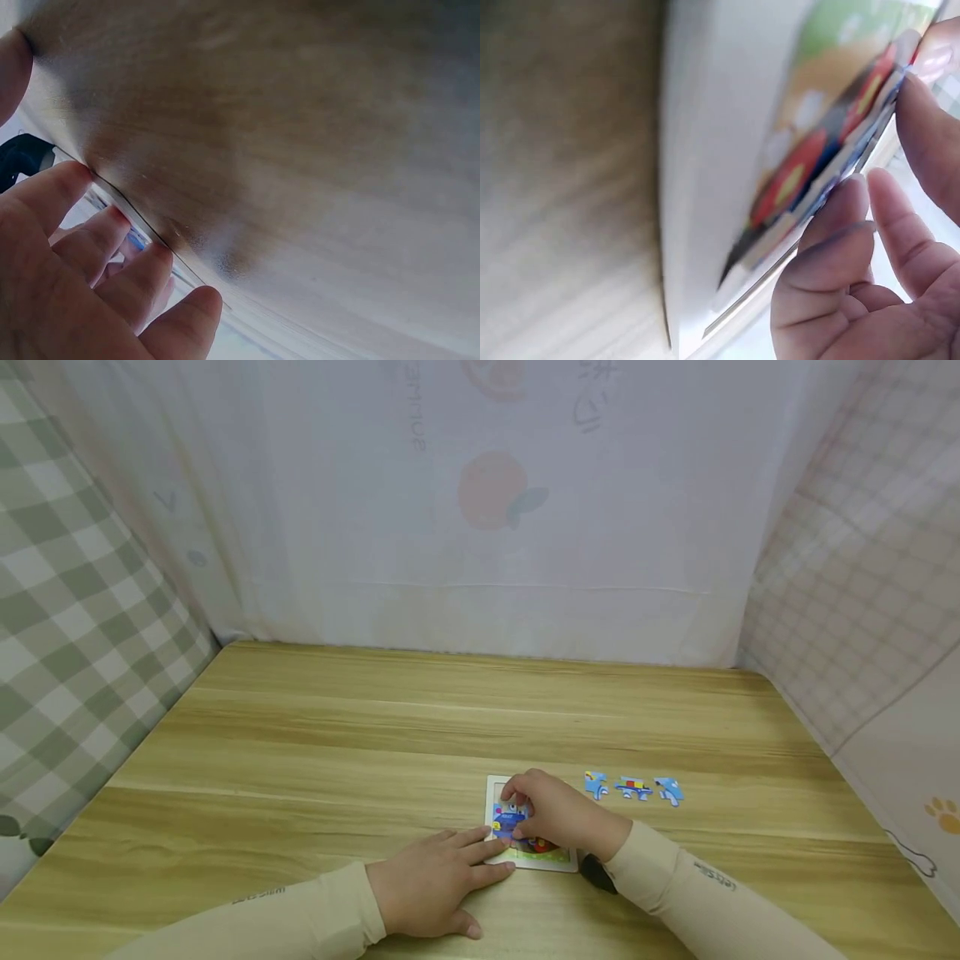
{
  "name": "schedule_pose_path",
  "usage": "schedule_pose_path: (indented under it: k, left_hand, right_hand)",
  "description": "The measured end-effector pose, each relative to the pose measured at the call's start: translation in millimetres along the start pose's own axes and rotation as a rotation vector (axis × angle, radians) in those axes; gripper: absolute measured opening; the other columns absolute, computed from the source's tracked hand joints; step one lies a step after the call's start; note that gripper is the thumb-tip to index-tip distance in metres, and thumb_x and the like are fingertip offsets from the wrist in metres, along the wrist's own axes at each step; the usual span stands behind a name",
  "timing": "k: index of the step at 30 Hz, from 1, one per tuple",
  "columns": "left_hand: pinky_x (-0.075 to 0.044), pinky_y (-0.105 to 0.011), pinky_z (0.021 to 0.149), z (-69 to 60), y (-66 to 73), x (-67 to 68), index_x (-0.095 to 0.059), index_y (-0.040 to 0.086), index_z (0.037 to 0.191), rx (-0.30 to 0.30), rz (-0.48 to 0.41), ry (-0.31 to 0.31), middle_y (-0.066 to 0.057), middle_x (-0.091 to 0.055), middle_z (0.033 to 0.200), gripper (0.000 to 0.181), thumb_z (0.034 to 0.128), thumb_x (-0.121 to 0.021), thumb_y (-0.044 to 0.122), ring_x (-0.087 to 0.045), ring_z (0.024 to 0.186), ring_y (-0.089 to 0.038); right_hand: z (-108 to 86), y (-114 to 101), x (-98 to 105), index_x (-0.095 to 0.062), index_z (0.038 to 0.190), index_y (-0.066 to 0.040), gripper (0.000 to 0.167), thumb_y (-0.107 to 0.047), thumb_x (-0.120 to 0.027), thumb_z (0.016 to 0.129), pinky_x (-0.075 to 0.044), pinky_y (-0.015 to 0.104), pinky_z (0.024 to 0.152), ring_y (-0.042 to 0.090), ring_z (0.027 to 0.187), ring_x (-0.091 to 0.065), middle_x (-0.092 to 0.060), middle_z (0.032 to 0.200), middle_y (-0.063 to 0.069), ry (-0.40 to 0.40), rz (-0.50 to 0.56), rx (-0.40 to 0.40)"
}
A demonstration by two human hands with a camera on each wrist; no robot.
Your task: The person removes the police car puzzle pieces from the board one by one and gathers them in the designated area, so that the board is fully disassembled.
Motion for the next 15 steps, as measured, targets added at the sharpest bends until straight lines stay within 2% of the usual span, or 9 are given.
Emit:
schedule_pose_path:
  k: [10,15]
  left_hand:
    - [-0.041,-0.036,0.104,0.0,0.3,0.1,-0.047,0.025,0.145,-0.004,0.011,0.022,0.0,-0.038,0.152,0.071,0.0838,-0.063,0.058,-0.039,0.137,-0.023]
    - [-0.041,-0.036,0.104,0.0,0.3,0.5,-0.047,0.025,0.145,-0.006,0.006,0.019,0.0,-0.038,0.152,0.07,0.084,-0.063,0.057,-0.039,0.137,-0.023]
  right_hand:
    - [6.6,1.4,-2.5,-0.067,0.094,-0.003,0.024,0.0,-0.08,0.074,-0.05,0.039,0.079,0.015,0.079,-0.053,-0.06,0.087,0.002,-0.014,-0.023,-0.062]
    - [7.1,2.9,-2.9,-0.063,0.088,-0.006,0.022,0.001,-0.079,0.075,-0.048,0.033,0.072,0.015,0.075,-0.05,-0.056,0.082,0.001,-0.015,-0.002,-0.103]
Point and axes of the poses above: each hand's wrist, its own z-axis towards the middle knuckle, its own x-axis out of the back of the hand, y = z × x, the point moved 10 cm from there along z, towards the middle knuckle
